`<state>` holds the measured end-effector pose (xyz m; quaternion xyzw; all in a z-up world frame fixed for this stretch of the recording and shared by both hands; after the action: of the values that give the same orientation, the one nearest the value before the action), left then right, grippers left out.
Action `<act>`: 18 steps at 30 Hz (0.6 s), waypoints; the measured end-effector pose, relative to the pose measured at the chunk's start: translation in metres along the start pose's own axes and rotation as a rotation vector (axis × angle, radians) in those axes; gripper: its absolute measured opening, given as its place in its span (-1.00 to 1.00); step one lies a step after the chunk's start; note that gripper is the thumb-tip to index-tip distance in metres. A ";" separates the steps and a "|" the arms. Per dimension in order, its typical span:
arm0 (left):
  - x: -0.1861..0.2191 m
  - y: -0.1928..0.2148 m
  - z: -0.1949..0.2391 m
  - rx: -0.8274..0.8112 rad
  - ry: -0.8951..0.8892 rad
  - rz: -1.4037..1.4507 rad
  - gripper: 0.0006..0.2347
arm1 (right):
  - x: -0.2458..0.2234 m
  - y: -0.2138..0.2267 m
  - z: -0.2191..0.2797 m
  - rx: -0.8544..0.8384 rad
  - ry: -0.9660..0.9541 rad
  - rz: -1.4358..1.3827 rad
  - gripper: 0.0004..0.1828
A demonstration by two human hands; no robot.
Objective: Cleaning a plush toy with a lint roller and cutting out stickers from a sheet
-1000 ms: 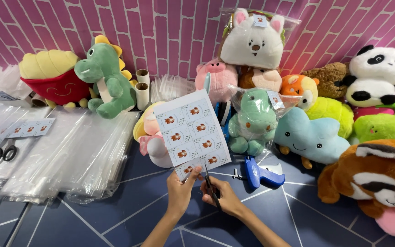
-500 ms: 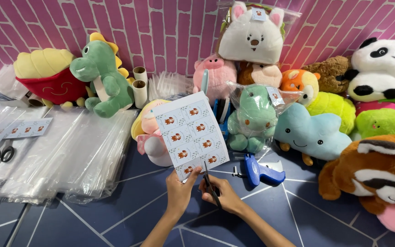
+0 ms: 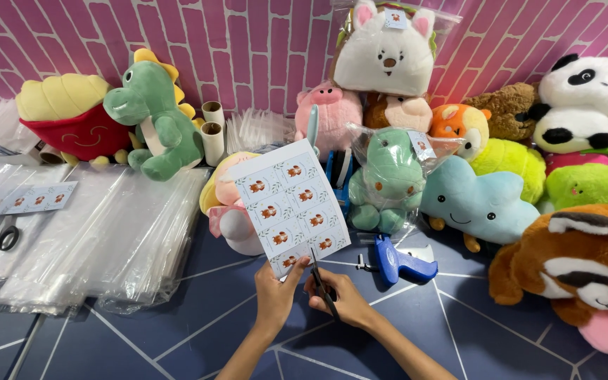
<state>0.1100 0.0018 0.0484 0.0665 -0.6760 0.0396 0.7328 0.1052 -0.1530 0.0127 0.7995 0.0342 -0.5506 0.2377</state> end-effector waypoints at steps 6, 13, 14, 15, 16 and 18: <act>0.002 0.000 0.001 0.012 -0.042 0.000 -0.71 | 0.001 0.000 0.000 0.003 0.007 0.013 -0.34; 0.000 -0.001 0.000 0.009 -0.024 -0.005 -0.71 | 0.002 0.000 0.000 -0.009 0.012 0.024 -0.35; 0.001 -0.001 0.000 0.010 -0.031 -0.012 -0.71 | 0.002 0.001 -0.001 -0.008 0.003 0.028 -0.35; 0.001 -0.001 0.000 0.011 -0.035 -0.022 -0.70 | 0.002 0.000 0.000 -0.005 -0.009 0.030 -0.35; 0.002 0.000 0.001 0.011 -0.036 -0.023 -0.70 | 0.002 0.000 0.000 -0.004 -0.008 0.030 -0.35; 0.002 -0.001 0.000 -0.007 -0.017 0.006 -0.71 | 0.001 0.000 0.000 -0.007 -0.004 0.013 -0.35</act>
<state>0.1098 0.0011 0.0506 0.0623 -0.6826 0.0386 0.7271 0.1059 -0.1530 0.0118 0.7978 0.0303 -0.5504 0.2442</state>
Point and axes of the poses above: each hand's wrist, its own z-axis away from the middle knuckle, its own y-axis out of the back of the hand, x = y × z, the point moved 8 cm from there along -z, towards the middle knuckle, and after that the axes turned 14 degrees about y, right-handed, at the moved point
